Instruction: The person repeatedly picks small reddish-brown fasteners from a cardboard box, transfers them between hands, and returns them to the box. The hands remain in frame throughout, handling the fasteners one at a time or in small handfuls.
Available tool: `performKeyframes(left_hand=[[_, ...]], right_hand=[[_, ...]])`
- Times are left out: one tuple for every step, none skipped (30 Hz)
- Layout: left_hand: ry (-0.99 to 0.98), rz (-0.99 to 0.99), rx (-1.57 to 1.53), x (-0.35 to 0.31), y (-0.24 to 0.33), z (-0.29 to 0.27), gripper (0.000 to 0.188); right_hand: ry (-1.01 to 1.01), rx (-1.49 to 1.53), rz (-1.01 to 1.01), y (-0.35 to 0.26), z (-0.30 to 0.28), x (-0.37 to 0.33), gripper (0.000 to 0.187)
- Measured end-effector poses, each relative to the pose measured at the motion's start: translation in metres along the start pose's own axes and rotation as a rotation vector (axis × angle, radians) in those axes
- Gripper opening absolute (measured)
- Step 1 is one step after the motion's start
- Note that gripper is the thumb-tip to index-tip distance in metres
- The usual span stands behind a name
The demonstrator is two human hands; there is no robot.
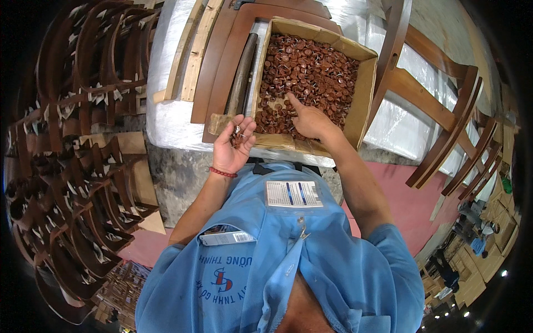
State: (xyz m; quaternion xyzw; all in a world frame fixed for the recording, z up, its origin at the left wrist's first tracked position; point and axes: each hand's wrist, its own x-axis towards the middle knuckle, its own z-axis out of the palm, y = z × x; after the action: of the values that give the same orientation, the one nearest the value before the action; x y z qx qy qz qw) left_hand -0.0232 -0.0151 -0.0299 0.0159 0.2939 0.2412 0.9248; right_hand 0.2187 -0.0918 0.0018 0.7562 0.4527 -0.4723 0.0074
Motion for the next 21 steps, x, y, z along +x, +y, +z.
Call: performKeyframes(left_hand=[[0.003,0.006,0.004,0.000,-0.001,0.000,0.031],[0.010,0.005,0.003,-0.001,-0.001,0.000,0.030],[0.016,0.003,0.003,-0.001,-0.001,0.001,0.030],[0.023,0.003,0.007,-0.001,0.000,0.001,0.030],[0.012,0.006,0.006,-0.001,0.000,0.002,0.030],[0.004,0.011,0.010,-0.002,0.000,0.003,0.029],[-0.006,0.017,0.016,-0.003,-0.001,0.003,0.029],[-0.005,0.020,0.027,-0.003,-0.001,0.004,0.029],[-0.007,0.024,0.041,-0.004,0.000,0.005,0.029],[-0.008,0.029,0.055,-0.004,0.000,0.006,0.028],[-0.001,0.028,0.071,-0.005,0.000,0.007,0.028],[0.005,0.026,0.089,-0.006,0.000,0.007,0.028],[0.009,0.025,0.109,-0.007,0.000,0.008,0.027],[0.016,0.018,0.108,-0.008,0.000,0.009,0.027],[0.021,0.012,0.109,-0.009,0.000,0.010,0.027],[0.025,0.006,0.109,-0.009,-0.001,0.011,0.027],[0.032,0.012,0.122,-0.009,-0.002,0.012,0.027],[0.040,0.018,0.134,-0.010,-0.002,0.013,0.027],[0.045,0.029,0.147,-0.010,-0.002,0.013,0.026],[0.040,0.025,0.144,-0.011,-0.002,0.014,0.026],[0.032,0.025,0.143,-0.011,-0.003,0.014,0.026]], right_hand=[[0.015,0.051,-0.015,0.004,-0.001,-0.005,0.073],[0.006,0.071,0.000,0.007,-0.001,-0.010,0.073],[-0.002,0.092,0.014,0.011,-0.001,-0.015,0.073],[-0.004,0.119,0.023,0.014,0.000,-0.019,0.073],[-0.011,0.102,0.019,0.017,0.001,-0.024,0.073],[-0.013,0.092,0.009,0.020,0.002,-0.029,0.072],[-0.015,0.083,-0.001,0.023,0.003,-0.032,0.072],[-0.005,0.083,-0.017,0.026,0.005,-0.034,0.071],[0.006,0.083,-0.033,0.027,0.007,-0.035,0.069],[0.006,0.076,-0.027,0.028,0.009,-0.035,0.068],[0.038,0.103,-0.062,0.028,0.010,-0.034,0.063],[0.060,0.123,-0.075,0.028,0.012,-0.033,0.058],[0.091,0.150,-0.097,0.027,0.014,-0.031,0.054],[0.158,0.133,-0.104,0.024,0.017,-0.026,0.049],[0.233,0.121,-0.120,0.020,0.019,-0.017,0.044],[0.320,0.113,-0.158,0.015,0.022,-0.008,0.039],[0.449,0.072,-0.157,0.008,0.026,0.003,0.030],[0.459,0.041,-0.164,0.004,0.028,0.011,0.030],[0.455,0.006,-0.159,0.001,0.029,0.019,0.029],[0.455,-0.026,-0.157,-0.002,0.031,0.026,0.029],[0.525,-0.032,-0.193,-0.006,0.034,0.031,0.024]])
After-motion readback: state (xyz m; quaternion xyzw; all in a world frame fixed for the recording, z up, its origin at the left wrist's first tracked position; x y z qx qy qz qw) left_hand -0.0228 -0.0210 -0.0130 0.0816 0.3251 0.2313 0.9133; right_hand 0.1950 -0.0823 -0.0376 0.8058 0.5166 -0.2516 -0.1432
